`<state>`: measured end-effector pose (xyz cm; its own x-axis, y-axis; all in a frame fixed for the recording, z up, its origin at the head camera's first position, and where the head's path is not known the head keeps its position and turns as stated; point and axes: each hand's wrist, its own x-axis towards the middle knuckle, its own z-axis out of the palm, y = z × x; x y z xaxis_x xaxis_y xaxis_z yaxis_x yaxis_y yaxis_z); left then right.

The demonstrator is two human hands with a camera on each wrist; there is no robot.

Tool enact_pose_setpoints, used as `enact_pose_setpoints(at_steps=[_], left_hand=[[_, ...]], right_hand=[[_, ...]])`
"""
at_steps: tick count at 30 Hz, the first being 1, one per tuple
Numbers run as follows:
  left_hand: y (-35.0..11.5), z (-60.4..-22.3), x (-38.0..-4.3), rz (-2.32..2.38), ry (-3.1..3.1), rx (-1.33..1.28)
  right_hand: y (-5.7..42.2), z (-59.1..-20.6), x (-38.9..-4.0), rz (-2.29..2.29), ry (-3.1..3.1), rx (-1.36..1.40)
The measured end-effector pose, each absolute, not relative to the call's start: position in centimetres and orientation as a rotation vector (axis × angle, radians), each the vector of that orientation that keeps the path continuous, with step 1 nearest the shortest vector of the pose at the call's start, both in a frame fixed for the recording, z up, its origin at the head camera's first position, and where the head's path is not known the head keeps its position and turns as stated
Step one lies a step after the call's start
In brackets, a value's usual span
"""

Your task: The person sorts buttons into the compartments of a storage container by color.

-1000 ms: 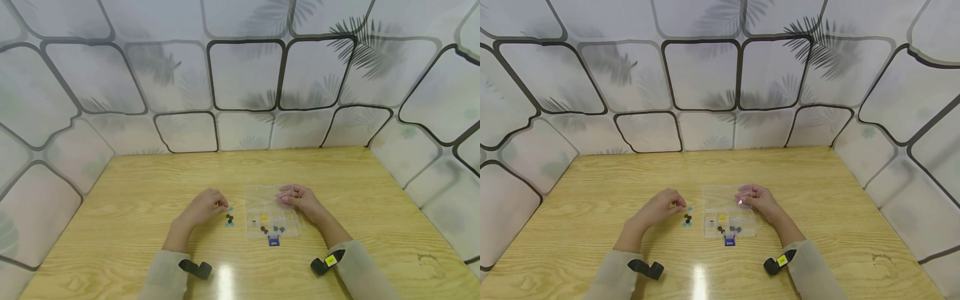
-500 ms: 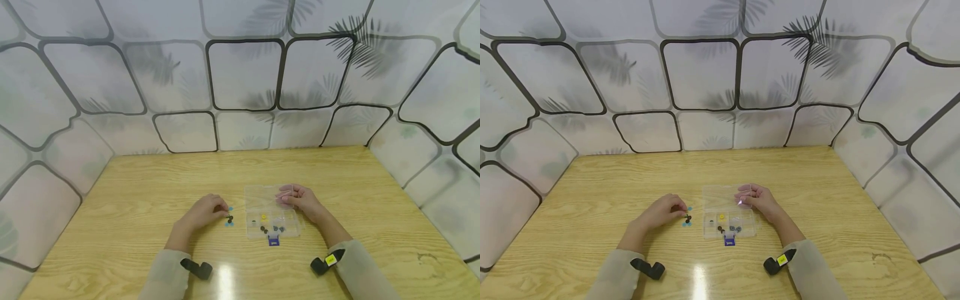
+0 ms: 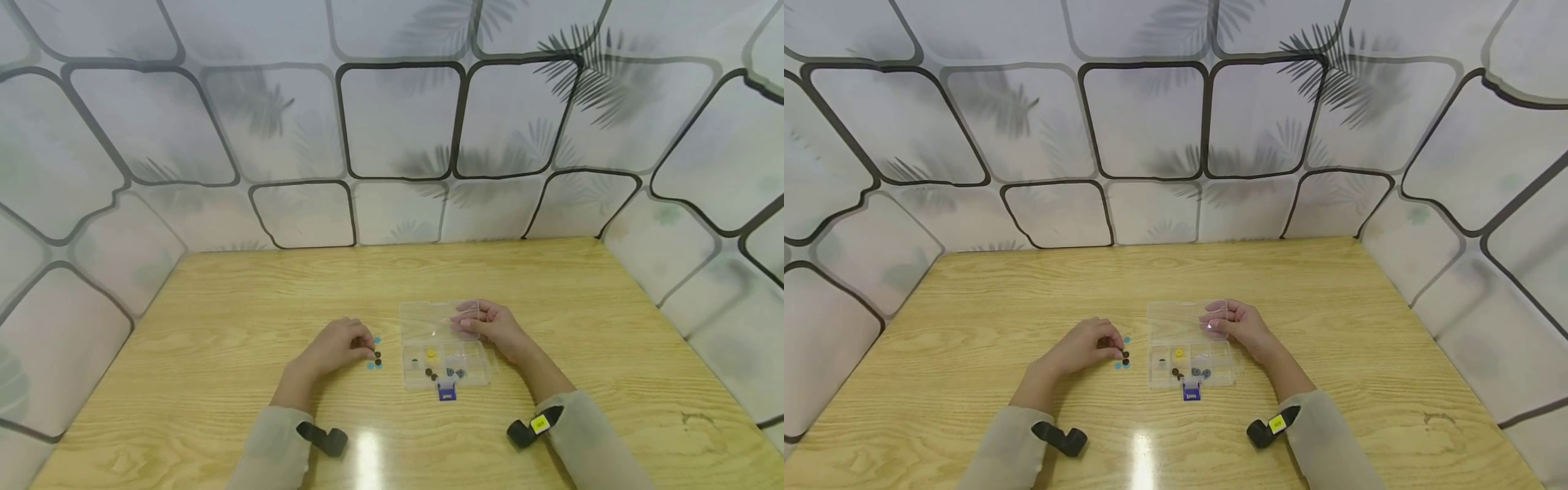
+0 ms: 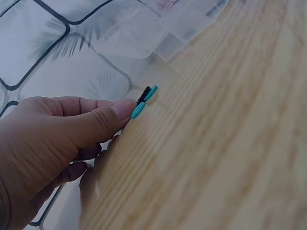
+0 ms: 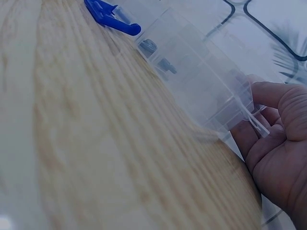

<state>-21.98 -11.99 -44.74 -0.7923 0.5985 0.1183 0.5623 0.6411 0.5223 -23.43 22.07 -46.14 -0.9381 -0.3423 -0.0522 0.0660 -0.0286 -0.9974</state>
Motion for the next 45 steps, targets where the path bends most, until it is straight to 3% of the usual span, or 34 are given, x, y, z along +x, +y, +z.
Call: enact_pose_setpoints(at_steps=[19, 34, 45], left_hand=[[-11.5, -44.5, -21.7, 0.739, 2.900, 0.851], [-9.4, -42.2, -21.0, 0.564, 3.057, 1.172], [-7.4, -43.1, -20.7, 0.366, 3.130, 1.494]], right_hand=[[22.1, -46.3, -23.4, -2.050, 1.959, -0.281], [22.1, -46.2, -23.4, -2.032, 1.976, -0.296], [22.2, -46.3, -23.4, -2.030, 1.985, -0.326]])
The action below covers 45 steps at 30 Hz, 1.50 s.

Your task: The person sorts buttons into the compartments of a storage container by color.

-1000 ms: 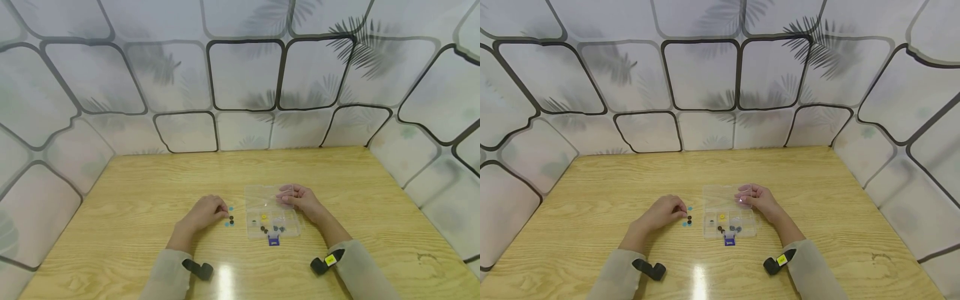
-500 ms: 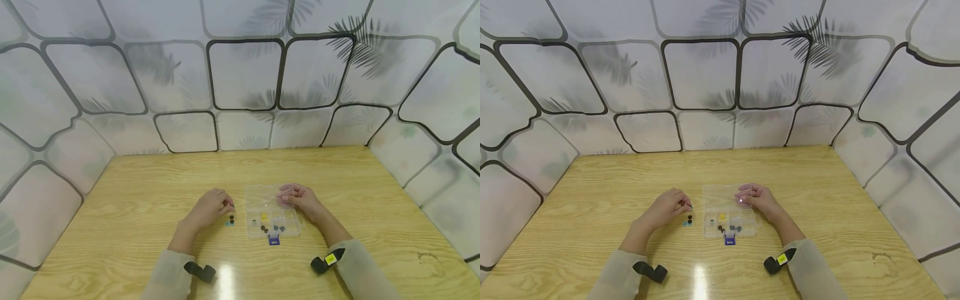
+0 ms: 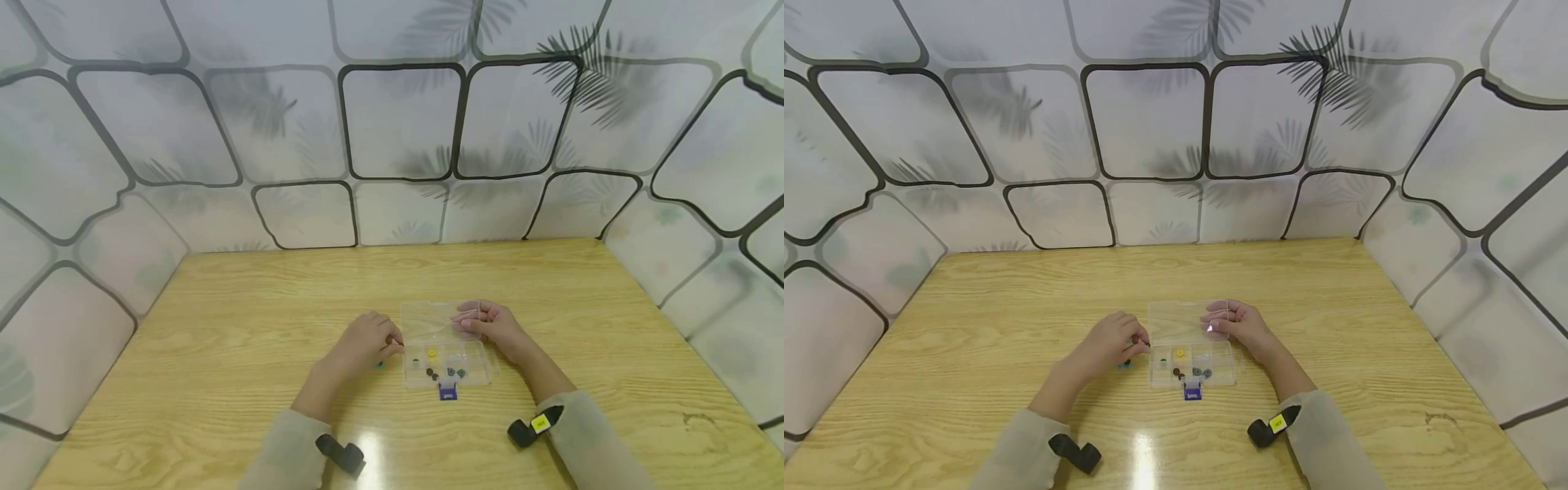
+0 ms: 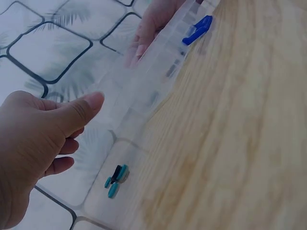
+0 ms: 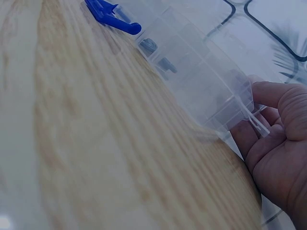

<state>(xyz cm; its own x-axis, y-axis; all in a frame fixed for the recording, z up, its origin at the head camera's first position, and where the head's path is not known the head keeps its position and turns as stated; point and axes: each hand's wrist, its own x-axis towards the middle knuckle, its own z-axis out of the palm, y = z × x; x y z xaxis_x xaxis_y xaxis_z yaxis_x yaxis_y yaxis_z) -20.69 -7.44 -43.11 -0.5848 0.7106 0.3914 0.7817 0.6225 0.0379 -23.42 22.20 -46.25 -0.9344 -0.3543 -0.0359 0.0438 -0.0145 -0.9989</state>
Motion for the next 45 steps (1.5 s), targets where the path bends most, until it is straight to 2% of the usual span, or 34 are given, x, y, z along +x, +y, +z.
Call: enact_pose_setpoints(at_steps=[16, 37, 45], left_hand=[[-5.7, -43.2, -20.2, -0.376, -2.696, -1.138], [-10.9, -42.4, -21.3, -0.909, -2.966, -1.045], [-11.6, -42.6, -21.5, -1.000, -3.088, -0.983]], right_hand=[[22.1, -46.1, -23.4, -2.038, 1.964, -0.302], [22.1, -46.2, -23.4, -2.036, 1.966, -0.296], [22.1, -46.2, -23.4, -2.051, 1.950, -0.299]])
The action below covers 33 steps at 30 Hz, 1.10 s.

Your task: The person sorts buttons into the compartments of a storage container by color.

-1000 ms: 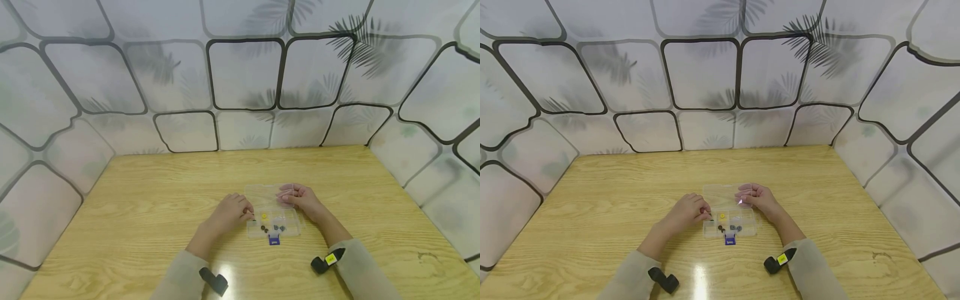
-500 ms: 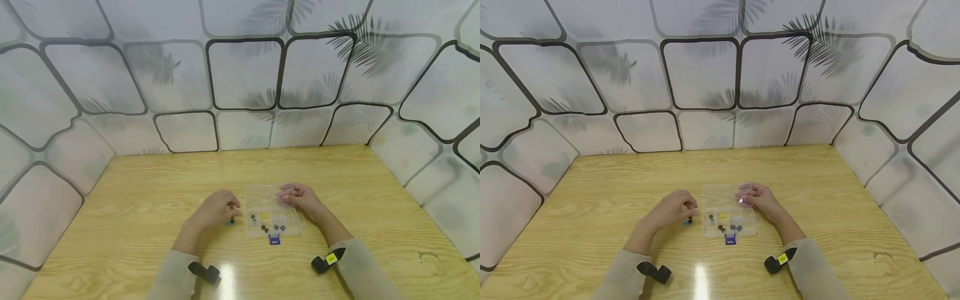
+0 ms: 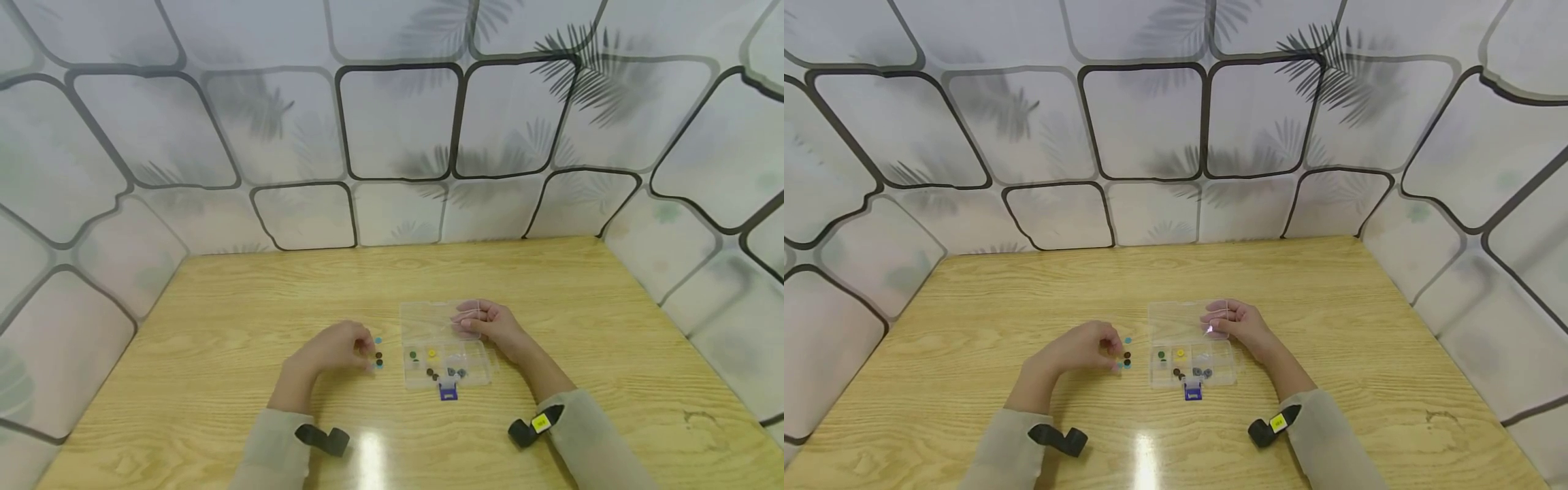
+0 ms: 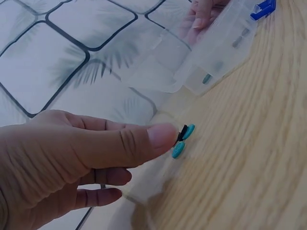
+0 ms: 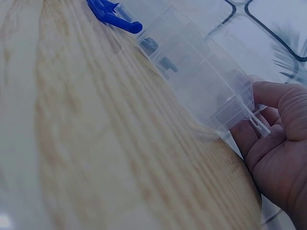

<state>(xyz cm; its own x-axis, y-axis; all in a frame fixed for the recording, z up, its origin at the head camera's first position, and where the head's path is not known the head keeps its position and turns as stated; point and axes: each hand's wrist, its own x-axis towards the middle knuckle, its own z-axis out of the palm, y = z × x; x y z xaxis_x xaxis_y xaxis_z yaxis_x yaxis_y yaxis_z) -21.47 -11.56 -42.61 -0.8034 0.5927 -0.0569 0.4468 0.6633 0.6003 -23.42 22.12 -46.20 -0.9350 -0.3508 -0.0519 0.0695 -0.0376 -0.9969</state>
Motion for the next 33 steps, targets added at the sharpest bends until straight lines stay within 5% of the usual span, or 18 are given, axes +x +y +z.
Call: enact_pose_setpoints(at_steps=[24, 33], left_hand=[[-11.4, -43.2, -20.6, 0.633, 2.729, 0.974], [-12.4, -44.4, -21.1, 0.886, 2.622, 0.953]], right_hand=[[22.0, -46.2, -23.3, -2.046, 1.966, -0.328], [22.1, -46.2, -23.4, -2.048, 1.968, -0.316]])
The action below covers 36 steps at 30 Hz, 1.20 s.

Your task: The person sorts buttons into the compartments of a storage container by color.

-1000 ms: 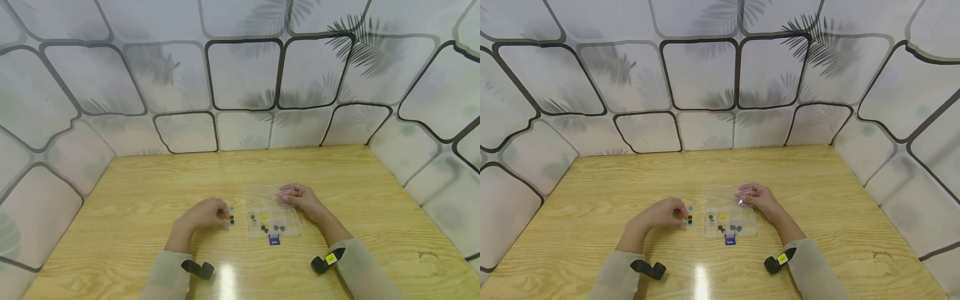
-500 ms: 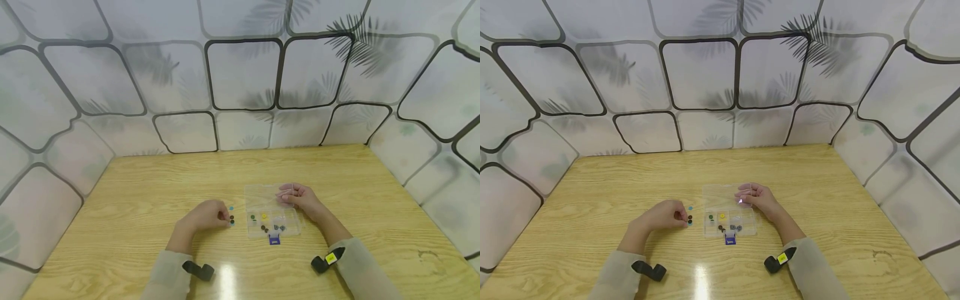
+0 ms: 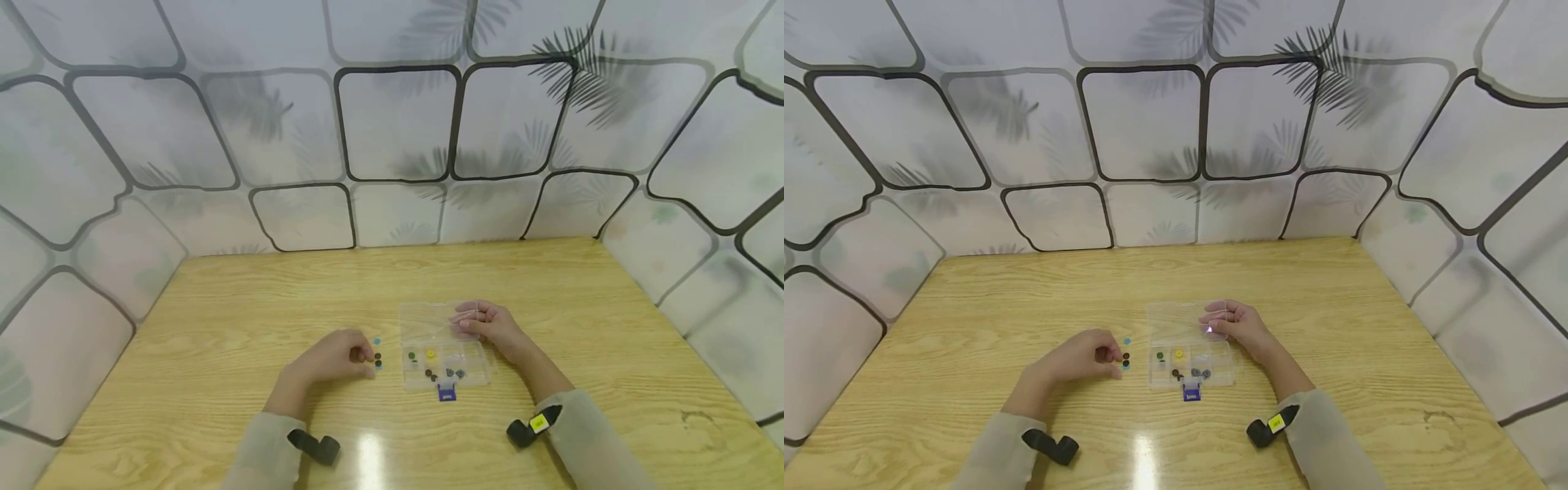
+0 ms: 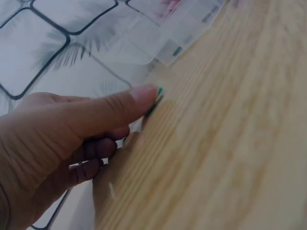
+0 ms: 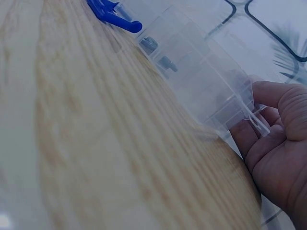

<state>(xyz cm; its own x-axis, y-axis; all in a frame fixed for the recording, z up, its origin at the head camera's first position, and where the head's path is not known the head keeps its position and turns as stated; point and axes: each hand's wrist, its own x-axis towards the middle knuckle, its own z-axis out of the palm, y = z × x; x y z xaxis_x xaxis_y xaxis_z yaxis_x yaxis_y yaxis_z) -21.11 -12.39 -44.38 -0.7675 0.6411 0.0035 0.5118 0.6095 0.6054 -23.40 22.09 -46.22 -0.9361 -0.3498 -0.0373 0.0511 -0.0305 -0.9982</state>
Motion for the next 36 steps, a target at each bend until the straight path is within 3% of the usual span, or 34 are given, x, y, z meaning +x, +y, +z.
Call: enact_pose_setpoints(at_steps=[28, 36], left_hand=[[-12.2, -44.2, -20.9, 0.871, 2.745, 1.059], [-11.1, -42.2, -20.2, 0.813, 2.803, 1.250]], right_hand=[[22.2, -46.5, -23.5, -2.052, 1.950, -0.315], [22.1, -46.2, -23.5, -2.047, 1.957, -0.317]])
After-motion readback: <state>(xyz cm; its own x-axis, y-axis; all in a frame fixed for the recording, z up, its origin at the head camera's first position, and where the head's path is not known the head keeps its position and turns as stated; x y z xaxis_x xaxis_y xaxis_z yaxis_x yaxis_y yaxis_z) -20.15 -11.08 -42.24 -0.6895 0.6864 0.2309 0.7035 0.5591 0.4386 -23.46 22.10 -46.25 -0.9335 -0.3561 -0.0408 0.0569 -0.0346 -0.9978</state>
